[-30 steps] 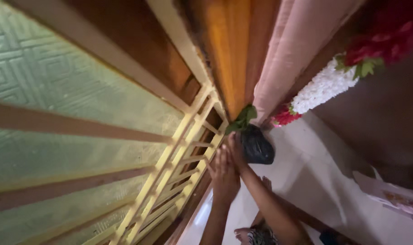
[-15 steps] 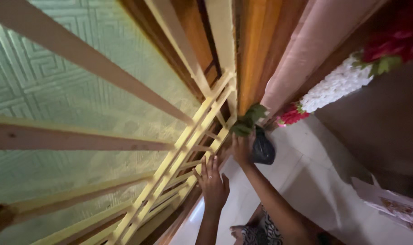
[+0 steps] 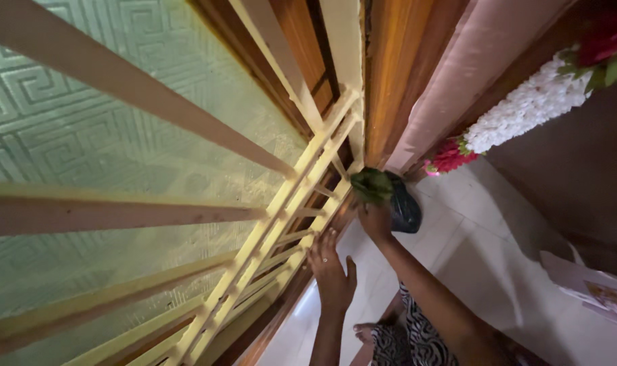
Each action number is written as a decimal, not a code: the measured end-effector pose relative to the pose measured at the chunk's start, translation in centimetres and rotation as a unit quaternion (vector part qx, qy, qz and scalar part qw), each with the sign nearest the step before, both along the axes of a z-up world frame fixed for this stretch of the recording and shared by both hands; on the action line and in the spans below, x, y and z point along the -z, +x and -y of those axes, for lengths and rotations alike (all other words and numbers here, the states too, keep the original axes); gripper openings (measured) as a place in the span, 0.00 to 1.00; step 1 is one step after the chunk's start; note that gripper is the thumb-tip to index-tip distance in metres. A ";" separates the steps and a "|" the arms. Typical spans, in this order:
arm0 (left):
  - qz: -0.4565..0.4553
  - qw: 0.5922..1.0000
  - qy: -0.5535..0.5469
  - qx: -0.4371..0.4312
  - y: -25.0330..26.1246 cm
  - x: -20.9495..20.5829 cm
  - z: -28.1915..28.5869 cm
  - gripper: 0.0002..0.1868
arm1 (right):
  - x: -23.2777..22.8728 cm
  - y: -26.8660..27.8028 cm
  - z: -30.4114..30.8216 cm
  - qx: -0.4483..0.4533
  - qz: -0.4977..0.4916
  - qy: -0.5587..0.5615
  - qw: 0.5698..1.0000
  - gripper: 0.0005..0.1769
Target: The person cleans a wooden window frame with metal grilles using a spray bottle and a green cloth. They spray the frame and wipe it thoroughly, focusing on the vertical and horizontal bars as well as the decorative elements.
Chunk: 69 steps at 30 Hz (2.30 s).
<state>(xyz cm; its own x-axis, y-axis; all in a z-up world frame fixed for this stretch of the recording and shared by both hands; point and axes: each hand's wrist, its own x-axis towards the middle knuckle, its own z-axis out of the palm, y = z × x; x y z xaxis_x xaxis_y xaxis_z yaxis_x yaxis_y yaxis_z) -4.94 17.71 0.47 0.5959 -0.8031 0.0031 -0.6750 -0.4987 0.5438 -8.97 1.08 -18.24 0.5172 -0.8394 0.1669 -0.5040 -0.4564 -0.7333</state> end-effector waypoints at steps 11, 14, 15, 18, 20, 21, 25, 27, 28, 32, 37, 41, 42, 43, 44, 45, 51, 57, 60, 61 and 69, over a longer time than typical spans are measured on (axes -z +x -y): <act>0.089 0.990 0.101 0.046 2.2 2.2 -1.7 0.34 | 0.3 -1.8 4.6 -0.070 -0.087 -0.141 0.984 0.16; 0.114 0.984 0.121 0.061 1.9 2.7 -2.0 0.32 | -0.9 -2.2 3.8 -0.079 -0.047 -0.192 0.977 0.17; 0.118 0.983 0.127 0.061 1.9 2.8 -2.0 0.31 | -0.9 -2.4 4.6 -0.080 -0.050 -0.197 0.976 0.17; 0.102 0.984 0.137 0.057 1.7 3.7 -2.0 0.27 | -0.1 -3.2 6.7 -0.092 -0.105 -0.160 0.977 0.17; 0.121 0.982 0.138 0.053 1.6 4.3 -2.2 0.24 | 0.5 -3.2 6.4 -0.088 -0.125 -0.147 0.977 0.17; 0.130 0.981 0.134 0.051 1.3 4.6 -1.9 0.22 | 0.5 -3.1 5.8 -0.091 -0.116 -0.151 0.977 0.18; 0.135 0.985 0.104 0.030 1.0 4.9 -1.8 0.19 | 0.1 -3.9 4.3 -0.113 -0.086 -0.182 0.973 0.18; 0.137 0.984 0.108 0.023 0.9 5.0 -1.8 0.19 | 0.5 -4.6 6.7 -0.117 -0.127 -0.162 0.972 0.18; 0.135 0.985 0.108 0.020 1.0 5.3 -1.4 0.18 | 0.9 -4.8 7.9 -0.117 -0.149 -0.151 0.970 0.18; 0.142 0.984 0.107 0.005 0.9 6.6 -1.6 0.17 | 1.1 -4.9 8.5 -0.124 -0.153 -0.146 0.969 0.19; 0.174 0.979 0.097 -0.036 0.2 8.4 -1.0 0.14 | 0.0 -5.4 10.6 -0.122 -0.207 -0.119 0.963 0.20; 0.214 0.973 0.072 -0.042 -0.1 8.8 -0.6 0.13 | -0.3 -3.6 4.8 -0.106 -0.157 -0.088 0.978 0.20; 0.222 0.972 0.059 -0.044 -0.1 8.9 -0.5 0.13 | -0.2 -3.3 4.8 -0.110 -0.148 -0.096 0.978 0.20; 0.217 0.972 0.073 -0.047 -0.4 8.8 -0.8 0.13 | 0.0 -3.9 5.2 -0.118 -0.159 -0.095 0.976 0.20; 0.212 0.972 0.087 -0.050 -0.3 8.7 -1.0 0.13 | 0.2 -4.6 6.5 -0.125 -0.201 -0.088 0.968 0.20; 0.208 0.972 0.090 -0.058 -0.3 8.9 0.0 0.13 | 0.3 -5.2 9.1 -0.132 -0.233 -0.094 0.959 0.21; 0.198 0.975 0.064 -0.082 -0.5 7.1 0.8 0.11 | -1.9 -3.1 4.8 -0.098 -0.171 -0.037 0.980 0.21; 0.207 0.970 0.090 -0.085 -0.8 6.9 0.7 0.10 | -1.0 -5.3 8.5 -0.170 -0.329 -0.018 0.929 0.17; 0.220 0.969 0.063 -0.091 -1.0 7.2 1.1 0.08 | 2.2 -4.9 6.2 -0.133 -0.275 -0.043 0.951 0.15; 0.207 0.971 0.068 -0.095 -0.9 7.2 1.2 0.09 | 2.6 -4.5 5.1 -0.113 -0.242 -0.039 0.963 0.15; 0.210 0.971 0.066 -0.093 -1.1 6.6 1.4 0.07 | 0.8 -4.0 5.3 -0.100 -0.253 -0.092 0.958 0.21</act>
<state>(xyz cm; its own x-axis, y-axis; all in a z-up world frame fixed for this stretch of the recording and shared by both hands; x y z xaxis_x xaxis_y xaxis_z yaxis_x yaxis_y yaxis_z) -6.04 16.27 -6.12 0.6998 -0.6909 0.1816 -0.7143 -0.6807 0.1627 -12.98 -4.21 -19.07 0.7190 -0.6949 -0.0119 -0.6621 -0.6796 -0.3159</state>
